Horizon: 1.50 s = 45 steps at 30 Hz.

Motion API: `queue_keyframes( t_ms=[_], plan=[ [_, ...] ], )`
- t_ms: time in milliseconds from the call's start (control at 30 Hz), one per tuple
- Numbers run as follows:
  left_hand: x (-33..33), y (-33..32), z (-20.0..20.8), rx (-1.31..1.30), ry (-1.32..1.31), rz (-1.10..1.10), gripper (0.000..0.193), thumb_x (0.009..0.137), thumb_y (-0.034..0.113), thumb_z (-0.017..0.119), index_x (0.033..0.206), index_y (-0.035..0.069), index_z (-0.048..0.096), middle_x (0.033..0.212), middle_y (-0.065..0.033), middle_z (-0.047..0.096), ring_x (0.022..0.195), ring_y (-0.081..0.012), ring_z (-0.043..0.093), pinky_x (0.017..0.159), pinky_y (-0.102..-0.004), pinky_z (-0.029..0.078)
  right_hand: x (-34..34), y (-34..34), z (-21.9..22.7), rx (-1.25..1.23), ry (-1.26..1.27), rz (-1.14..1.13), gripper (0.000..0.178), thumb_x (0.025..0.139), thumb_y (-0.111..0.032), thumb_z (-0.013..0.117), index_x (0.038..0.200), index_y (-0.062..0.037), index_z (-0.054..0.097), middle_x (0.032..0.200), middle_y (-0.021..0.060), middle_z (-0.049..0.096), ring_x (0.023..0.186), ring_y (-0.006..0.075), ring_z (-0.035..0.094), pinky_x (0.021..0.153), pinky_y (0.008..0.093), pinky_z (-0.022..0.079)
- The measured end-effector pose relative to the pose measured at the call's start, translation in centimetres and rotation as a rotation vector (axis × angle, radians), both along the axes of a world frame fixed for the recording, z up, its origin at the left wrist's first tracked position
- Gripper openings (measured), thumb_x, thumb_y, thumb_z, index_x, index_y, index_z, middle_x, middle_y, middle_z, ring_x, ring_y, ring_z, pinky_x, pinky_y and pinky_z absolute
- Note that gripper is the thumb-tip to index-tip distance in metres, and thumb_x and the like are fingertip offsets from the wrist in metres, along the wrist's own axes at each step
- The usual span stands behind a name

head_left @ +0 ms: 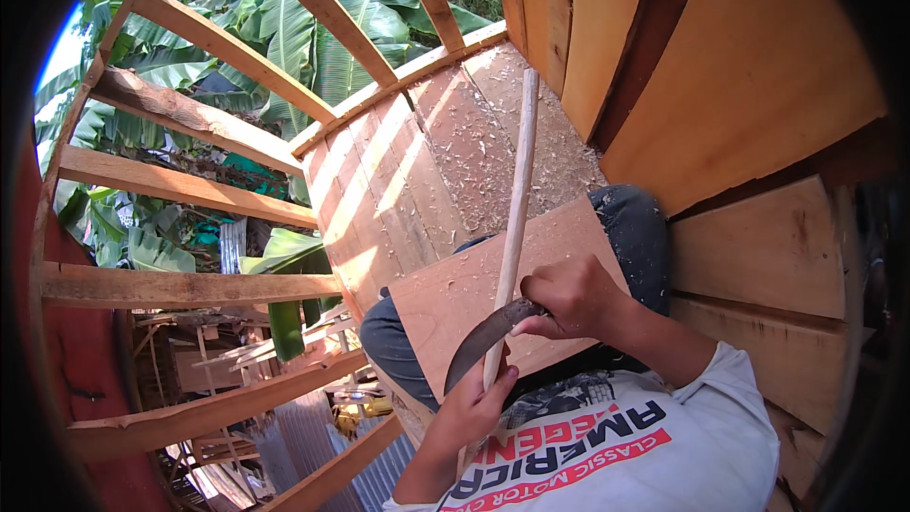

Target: The person sits on the floor of a wooden structure and uses a curved knife to shave and shape a long, thin piece of wood. They hold the wood against a flat board on their lap and repeatedly scrape the surface to remove thin shavings, refining the wood's shape.

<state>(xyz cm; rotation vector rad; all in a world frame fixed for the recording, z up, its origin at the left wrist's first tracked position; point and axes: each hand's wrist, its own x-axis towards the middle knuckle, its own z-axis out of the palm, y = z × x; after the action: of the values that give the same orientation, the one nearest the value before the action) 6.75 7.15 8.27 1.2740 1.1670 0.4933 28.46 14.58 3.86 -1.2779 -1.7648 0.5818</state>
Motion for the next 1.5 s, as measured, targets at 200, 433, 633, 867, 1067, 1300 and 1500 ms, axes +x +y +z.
queue_keyframes(
  t_ms=[200,433,633,867,1067,1300,1500],
  plan=[
    [0.1,0.0,0.1,0.019,0.005,-0.017,0.019,0.089,0.008,0.054,0.105,0.002,0.045,0.082,-0.0021,0.042,0.071,-0.0088,0.04,0.061,-0.0245,0.036,0.8,-0.4,-0.5,0.165,-0.126,0.07,0.051,0.09,-0.051,0.058,0.066,-0.0056,0.056,0.055,0.014,0.054,0.052,0.0334,0.06,0.047,0.0386,0.046],
    [0.1,0.0,-1.0,0.011,-0.037,-0.047,0.02,0.089,0.01,0.055,0.105,0.002,0.045,0.081,-0.0018,0.041,0.07,-0.0099,0.04,0.061,-0.0251,0.036,0.7,-0.7,-2.6,0.085,-0.092,-0.044,0.051,0.091,-0.05,0.057,0.069,-0.0043,0.057,0.057,0.016,0.055,0.054,0.0344,0.06,0.047,0.0391,0.045],
    [-1.0,-0.5,-1.5,-0.002,-0.059,-0.087,0.021,0.088,0.009,0.054,0.105,0.002,0.045,0.082,-0.0014,0.041,0.072,-0.0103,0.039,0.064,-0.0256,0.037,2.8,1.4,-2.6,0.092,-0.184,-0.065,0.051,0.09,-0.051,0.058,0.067,-0.0059,0.053,0.057,0.0139,0.053,0.055,0.0328,0.06,0.048,0.0393,0.046],
    [-0.7,-0.2,-0.8,-0.022,-0.105,-0.056,0.02,0.089,0.009,0.054,0.105,0.001,0.045,0.082,-0.0019,0.041,0.073,-0.0102,0.039,0.065,-0.0256,0.037,0.8,1.9,-1.2,0.118,0.098,-0.015,0.052,0.091,-0.05,0.057,0.068,-0.0036,0.054,0.055,0.016,0.051,0.053,0.0358,0.059,0.045,0.039,0.042],
    [-1.5,0.4,-0.2,-0.008,-0.083,-0.017,0.02,0.088,0.007,0.054,0.105,0.001,0.045,0.081,-0.002,0.041,0.074,-0.0102,0.039,0.065,-0.0262,0.037,2.4,3.7,-0.2,0.171,-0.198,-0.028,0.049,0.088,-0.049,0.062,0.066,-0.0055,0.054,0.055,0.0113,0.052,0.05,0.0302,0.058,0.047,0.0376,0.043],
    [-0.9,0.0,-0.8,-0.002,-0.127,-0.054,0.019,0.088,0.006,0.054,0.104,0.001,0.045,0.081,-0.002,0.041,0.074,-0.0105,0.04,0.065,-0.0265,0.037,2.5,3.5,-0.5,0.176,0.011,0.001,0.047,0.09,-0.043,0.062,0.066,-0.0041,0.053,0.053,0.014,0.049,0.048,0.0341,0.055,0.044,0.0392,0.041],
    [-1.1,0.0,-0.7,-0.005,-0.085,-0.043,0.018,0.091,0.006,0.056,0.103,0.0,0.045,0.077,-0.0062,0.048,0.072,-0.0142,0.048,0.066,-0.0288,0.041,4.0,5.7,-1.1,-0.189,0.224,-0.263,0.045,0.088,-0.042,0.064,0.065,-0.005,0.055,0.05,0.0115,0.048,0.047,0.0307,0.056,0.046,0.0393,0.042]
  ],
)
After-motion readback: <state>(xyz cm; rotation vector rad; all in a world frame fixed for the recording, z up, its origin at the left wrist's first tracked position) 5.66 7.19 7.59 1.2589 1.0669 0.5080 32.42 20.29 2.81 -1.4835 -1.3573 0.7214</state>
